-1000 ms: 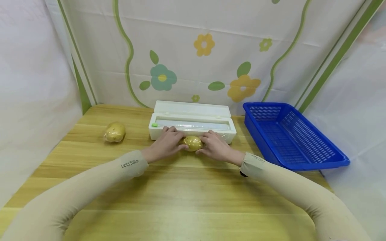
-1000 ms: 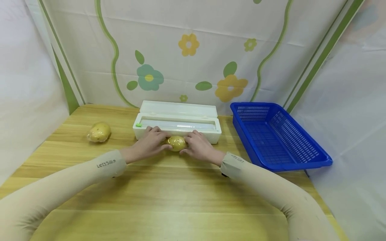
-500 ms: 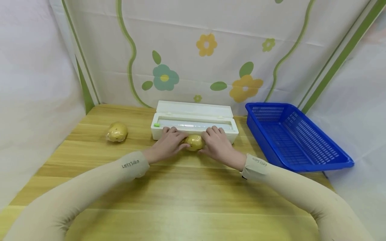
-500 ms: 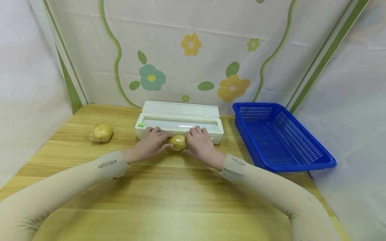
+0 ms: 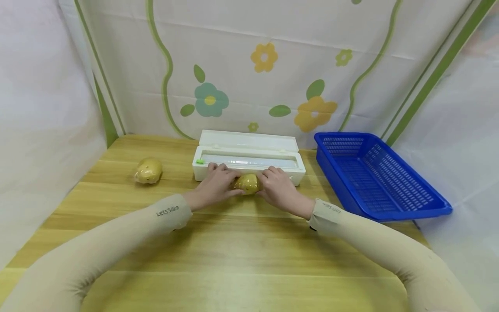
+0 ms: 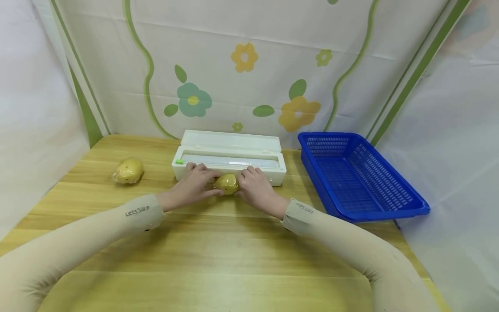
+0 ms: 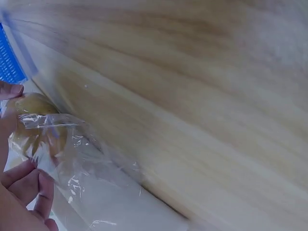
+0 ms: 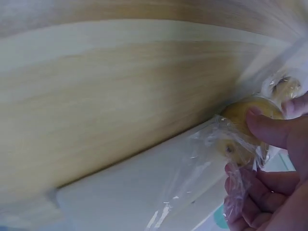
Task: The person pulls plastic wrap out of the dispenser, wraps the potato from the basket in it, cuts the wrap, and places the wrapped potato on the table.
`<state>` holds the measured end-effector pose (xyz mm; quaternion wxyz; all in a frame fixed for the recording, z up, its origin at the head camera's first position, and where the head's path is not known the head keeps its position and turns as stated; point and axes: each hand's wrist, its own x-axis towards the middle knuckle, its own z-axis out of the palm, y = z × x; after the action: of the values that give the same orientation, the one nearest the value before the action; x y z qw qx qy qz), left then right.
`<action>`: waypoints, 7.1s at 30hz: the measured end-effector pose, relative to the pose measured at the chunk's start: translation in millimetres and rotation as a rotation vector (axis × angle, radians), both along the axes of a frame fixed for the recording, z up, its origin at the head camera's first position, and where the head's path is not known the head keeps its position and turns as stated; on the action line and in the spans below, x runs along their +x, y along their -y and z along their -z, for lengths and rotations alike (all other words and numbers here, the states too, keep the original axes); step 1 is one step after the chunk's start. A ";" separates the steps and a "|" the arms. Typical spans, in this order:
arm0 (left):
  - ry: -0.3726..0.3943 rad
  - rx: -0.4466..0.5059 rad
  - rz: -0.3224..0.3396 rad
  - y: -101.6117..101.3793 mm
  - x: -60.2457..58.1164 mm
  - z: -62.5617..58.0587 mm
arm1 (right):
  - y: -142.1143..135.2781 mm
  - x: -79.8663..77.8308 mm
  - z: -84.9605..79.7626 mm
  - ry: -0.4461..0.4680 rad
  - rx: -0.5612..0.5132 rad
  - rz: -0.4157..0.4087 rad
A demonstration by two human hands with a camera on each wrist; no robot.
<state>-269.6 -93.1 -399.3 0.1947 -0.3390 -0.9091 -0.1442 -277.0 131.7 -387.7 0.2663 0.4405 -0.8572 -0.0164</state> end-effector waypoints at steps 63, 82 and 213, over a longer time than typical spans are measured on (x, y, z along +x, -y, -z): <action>0.089 0.132 -0.090 5.9 9.3 -3.4 | -14.2 -9.3 4.0 0.263 -0.186 0.037; 0.072 0.211 0.008 13.8 9.9 1.5 | -4.1 -1.9 -15.0 0.266 -0.109 0.052; 0.514 0.541 -0.260 102.1 -38.0 -4.5 | 133.9 -57.3 -44.5 0.690 -0.113 0.044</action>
<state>-307.7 -195.1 -394.8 0.0595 -0.1103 -0.8928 -0.4327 -334.3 -2.1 -343.2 -0.0154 0.3859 -0.9056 0.1753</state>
